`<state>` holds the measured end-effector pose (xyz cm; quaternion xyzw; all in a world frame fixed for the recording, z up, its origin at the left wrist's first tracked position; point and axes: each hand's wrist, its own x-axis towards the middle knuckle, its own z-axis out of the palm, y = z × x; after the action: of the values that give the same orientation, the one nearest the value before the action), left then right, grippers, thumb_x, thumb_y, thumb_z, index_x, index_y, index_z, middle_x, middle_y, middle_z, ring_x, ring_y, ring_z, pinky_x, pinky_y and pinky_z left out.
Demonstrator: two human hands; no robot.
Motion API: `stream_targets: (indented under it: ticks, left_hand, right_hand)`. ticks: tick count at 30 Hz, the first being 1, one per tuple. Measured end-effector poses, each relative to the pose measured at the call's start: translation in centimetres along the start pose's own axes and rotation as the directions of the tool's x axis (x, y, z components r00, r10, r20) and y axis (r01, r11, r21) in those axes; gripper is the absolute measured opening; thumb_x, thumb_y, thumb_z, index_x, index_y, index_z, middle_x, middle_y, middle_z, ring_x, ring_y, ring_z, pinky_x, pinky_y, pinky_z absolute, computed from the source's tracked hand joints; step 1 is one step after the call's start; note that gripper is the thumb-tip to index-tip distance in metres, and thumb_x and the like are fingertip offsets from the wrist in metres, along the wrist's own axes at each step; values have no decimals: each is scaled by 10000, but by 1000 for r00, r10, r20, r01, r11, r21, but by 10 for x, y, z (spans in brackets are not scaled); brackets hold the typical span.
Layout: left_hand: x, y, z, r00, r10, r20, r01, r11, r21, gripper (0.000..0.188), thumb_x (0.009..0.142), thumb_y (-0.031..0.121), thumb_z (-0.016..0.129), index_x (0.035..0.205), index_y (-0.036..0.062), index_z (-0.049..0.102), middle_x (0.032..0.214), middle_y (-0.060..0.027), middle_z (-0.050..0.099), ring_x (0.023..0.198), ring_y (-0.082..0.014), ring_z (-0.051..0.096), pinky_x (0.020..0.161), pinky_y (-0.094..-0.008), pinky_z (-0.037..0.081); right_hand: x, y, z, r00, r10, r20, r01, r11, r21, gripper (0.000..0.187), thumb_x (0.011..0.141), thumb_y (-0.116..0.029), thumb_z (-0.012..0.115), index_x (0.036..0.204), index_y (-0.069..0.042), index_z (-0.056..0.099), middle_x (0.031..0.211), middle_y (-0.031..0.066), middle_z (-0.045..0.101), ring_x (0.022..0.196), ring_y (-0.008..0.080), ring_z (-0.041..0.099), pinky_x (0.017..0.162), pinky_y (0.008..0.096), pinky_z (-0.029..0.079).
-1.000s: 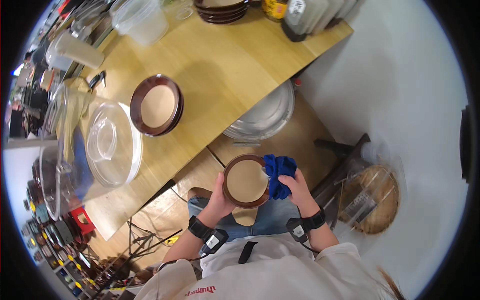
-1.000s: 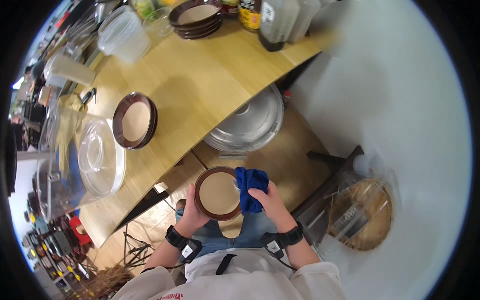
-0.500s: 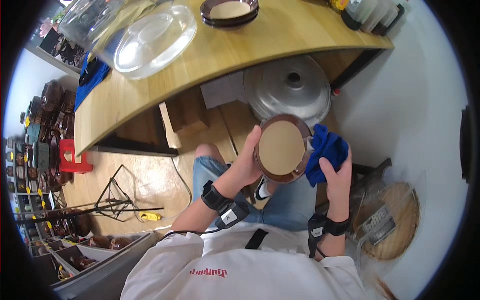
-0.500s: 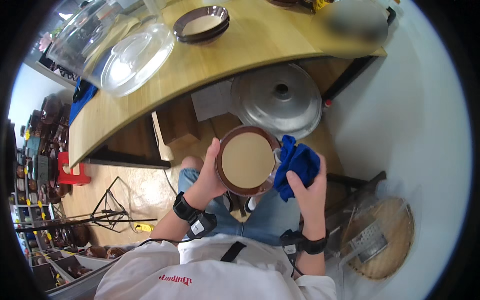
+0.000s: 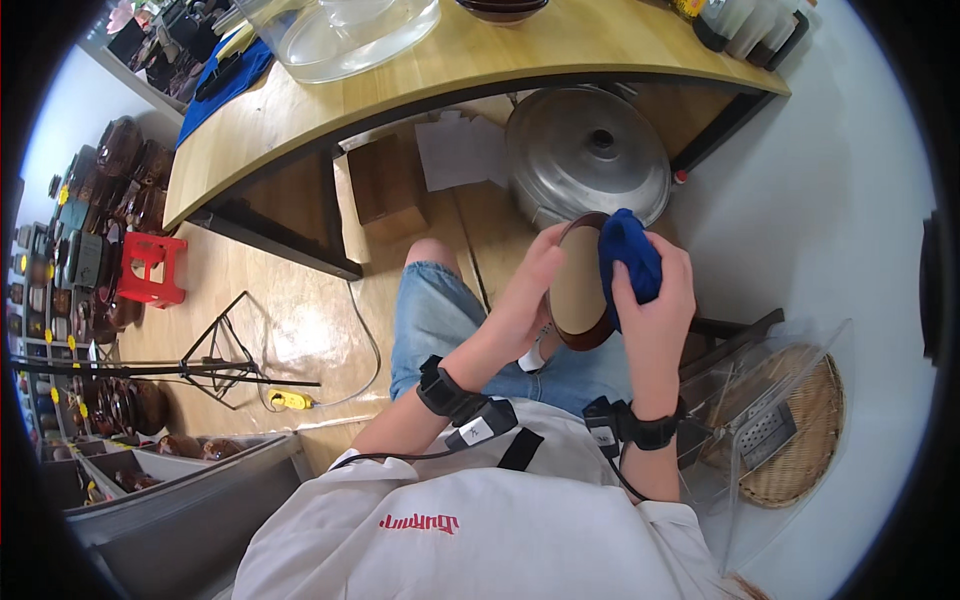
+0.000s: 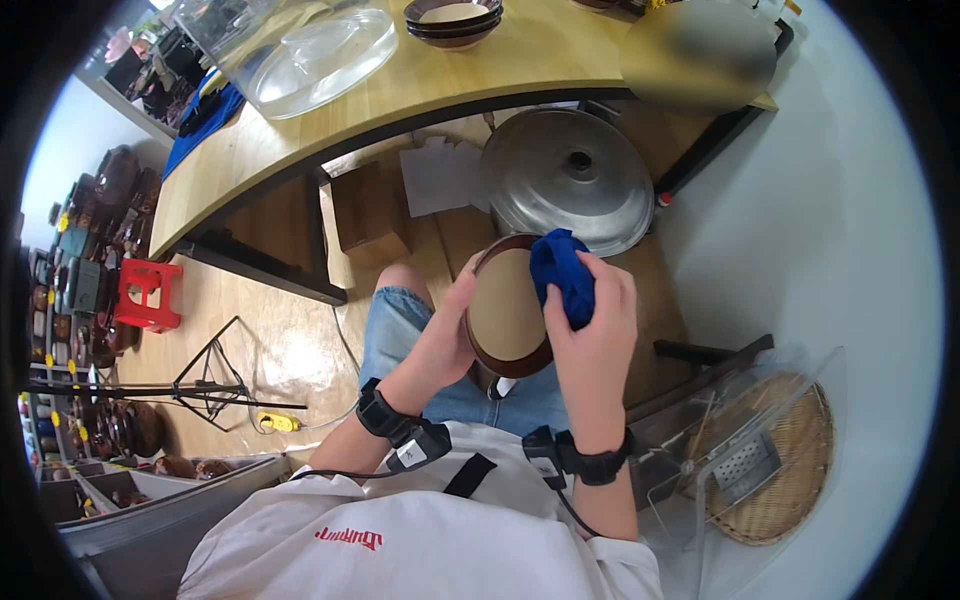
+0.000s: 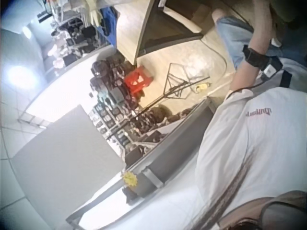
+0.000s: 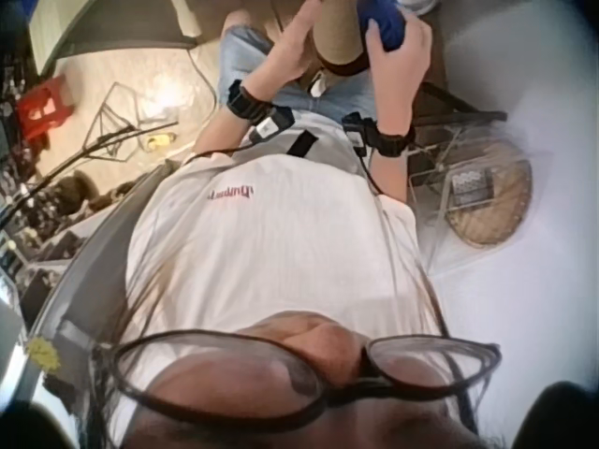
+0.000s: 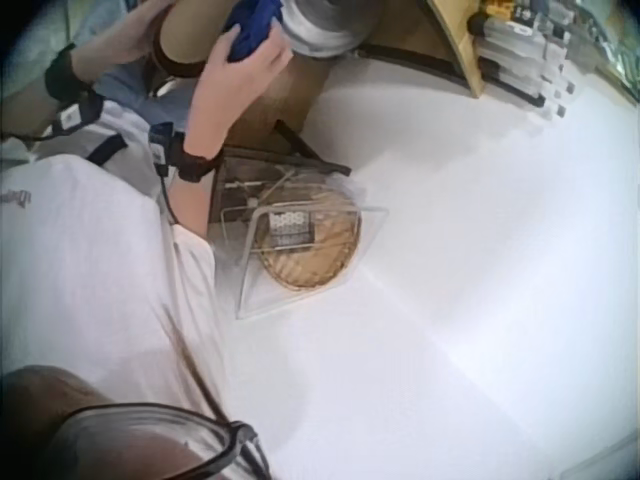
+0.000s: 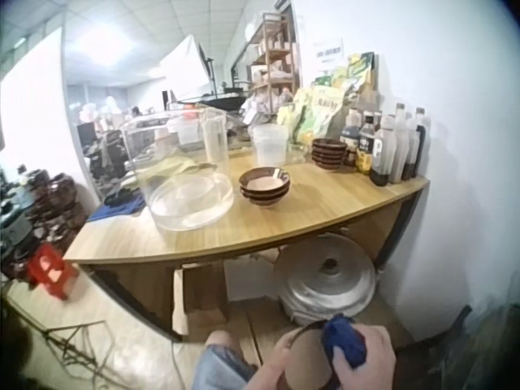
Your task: Cleaning and wiping the exterior of small ceramic bowls with a blue cloth.
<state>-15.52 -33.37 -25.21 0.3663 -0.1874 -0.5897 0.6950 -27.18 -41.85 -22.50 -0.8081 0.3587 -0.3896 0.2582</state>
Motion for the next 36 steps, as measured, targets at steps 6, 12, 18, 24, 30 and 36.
stream_targets:
  ticks: [6,12,18,24,30,36]
  left_hand:
    - [-5,-7,4,998,51,-30,-50,997,51,512,895,360,405,1322,116,261,1227,-40,398,1083,-106,447,769,-234,454]
    - [-13,-10,0,995,-4,-99,6,1000,19,502,890,411,396,1277,98,325,1172,-65,459,1050,-141,485,822,-271,441]
    - [-17,-10,-5,982,-137,-133,132,990,-39,547,875,442,410,1294,104,317,1124,-38,475,1000,-112,503,806,-249,438]
    - [-18,13,-4,978,-167,-124,170,985,14,533,870,469,393,1234,80,397,1126,-31,519,996,-137,524,827,-260,428]
    - [-18,13,-4,975,-223,-16,220,970,-105,488,864,436,414,1223,105,415,1130,-41,523,1028,-155,512,865,-303,409]
    - [-25,10,-2,983,-98,-154,80,989,-121,419,854,330,396,1156,53,480,1063,-86,571,954,-187,560,832,-315,439]
  right_hand:
    - [-11,-7,32,996,84,25,-85,995,51,351,720,-102,629,1037,-7,511,962,169,555,867,320,554,738,349,445]
    - [-14,-6,14,950,1,313,-114,932,344,333,684,-83,624,997,3,548,905,157,590,797,285,588,713,310,459]
    - [-12,-7,-11,798,-111,592,-108,940,323,321,646,-113,609,943,3,571,864,140,597,744,261,587,684,301,462]
    - [2,-2,-31,839,-166,519,25,963,268,282,644,-87,593,916,-15,573,820,133,573,769,279,563,686,320,451]
    - [10,-5,-20,932,-258,254,225,962,154,378,598,7,619,964,-73,563,868,94,505,794,266,522,722,337,427]
    - [-7,-13,8,918,-232,321,285,950,-130,322,593,-65,652,904,-106,582,832,58,485,787,234,517,644,356,427]
